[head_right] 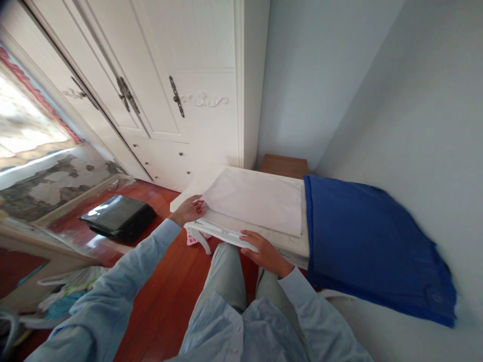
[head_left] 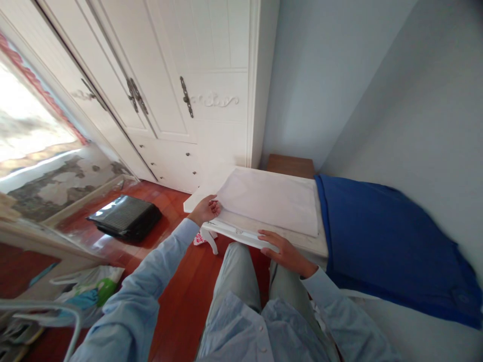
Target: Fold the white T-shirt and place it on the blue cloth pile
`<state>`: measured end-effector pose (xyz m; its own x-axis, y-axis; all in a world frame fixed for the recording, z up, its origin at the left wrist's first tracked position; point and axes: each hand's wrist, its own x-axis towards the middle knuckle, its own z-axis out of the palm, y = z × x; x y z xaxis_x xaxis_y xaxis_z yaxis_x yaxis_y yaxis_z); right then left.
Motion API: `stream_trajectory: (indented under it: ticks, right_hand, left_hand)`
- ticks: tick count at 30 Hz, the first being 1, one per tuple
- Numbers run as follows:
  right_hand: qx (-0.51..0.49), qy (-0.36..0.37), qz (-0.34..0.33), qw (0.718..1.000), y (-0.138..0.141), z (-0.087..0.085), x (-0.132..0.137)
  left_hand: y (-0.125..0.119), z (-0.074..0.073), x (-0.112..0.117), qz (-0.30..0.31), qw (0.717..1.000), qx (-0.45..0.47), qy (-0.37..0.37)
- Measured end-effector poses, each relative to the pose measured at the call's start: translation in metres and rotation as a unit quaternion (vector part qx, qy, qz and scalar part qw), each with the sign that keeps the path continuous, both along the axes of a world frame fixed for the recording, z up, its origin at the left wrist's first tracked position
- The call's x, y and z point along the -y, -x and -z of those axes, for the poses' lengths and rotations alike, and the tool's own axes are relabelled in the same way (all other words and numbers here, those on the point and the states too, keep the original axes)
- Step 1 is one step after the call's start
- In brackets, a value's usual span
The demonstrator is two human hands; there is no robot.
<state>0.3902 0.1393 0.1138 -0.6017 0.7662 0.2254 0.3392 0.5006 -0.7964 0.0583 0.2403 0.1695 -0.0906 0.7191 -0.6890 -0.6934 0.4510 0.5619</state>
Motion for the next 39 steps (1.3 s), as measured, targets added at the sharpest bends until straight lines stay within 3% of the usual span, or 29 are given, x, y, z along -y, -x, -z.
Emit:
stream_trajectory:
  ticks: [8,11,13,16,19,23,26,28,35,37,39]
  right_hand:
    - [-0.113,0.050,-0.009,0.992,0.045,-0.006,-0.007]
    - [-0.211,0.159,0.023,0.964,0.065,-0.005,-0.008]
    - [-0.289,0.268,0.059,0.917,0.079,-0.002,-0.011]
    - [-0.391,0.417,0.107,0.813,0.097,0.004,-0.019]
    - [-0.460,0.521,0.110,0.711,0.106,0.008,-0.031]
    - [-0.541,0.582,0.132,0.593,0.108,0.005,-0.049]
    - [-0.594,0.566,0.173,0.546,0.098,0.003,-0.059]
    - [-0.611,0.529,0.205,0.552,0.082,0.005,-0.063]
    - [-0.566,0.420,0.279,0.652,-0.021,0.006,-0.055]
    - [-0.543,0.417,0.294,0.666,-0.048,0.001,-0.055]
    - [-0.525,0.437,0.305,0.663,-0.068,-0.005,-0.059]
  left_hand:
    - [-0.004,0.002,-0.024,-0.036,0.998,-0.055,0.001]
    - [-0.010,0.002,-0.027,-0.038,0.998,-0.042,-0.011]
    - [-0.014,0.004,-0.028,-0.039,0.998,-0.035,-0.016]
    - [-0.018,0.006,-0.031,-0.046,0.998,-0.029,-0.017]
    - [-0.018,0.002,-0.038,-0.055,0.998,-0.019,-0.024]
    - [-0.015,-0.011,-0.049,-0.059,0.997,-0.004,-0.046]
    - [-0.012,-0.018,-0.052,-0.061,0.997,0.003,-0.056]
    - [-0.007,-0.019,-0.051,-0.064,0.996,0.005,-0.058]
    - [0.018,-0.012,-0.036,-0.066,0.997,-0.004,-0.032]
    - [0.025,-0.009,-0.032,-0.068,0.997,-0.010,-0.026]
    - [0.031,-0.005,-0.029,-0.074,0.997,-0.020,-0.021]
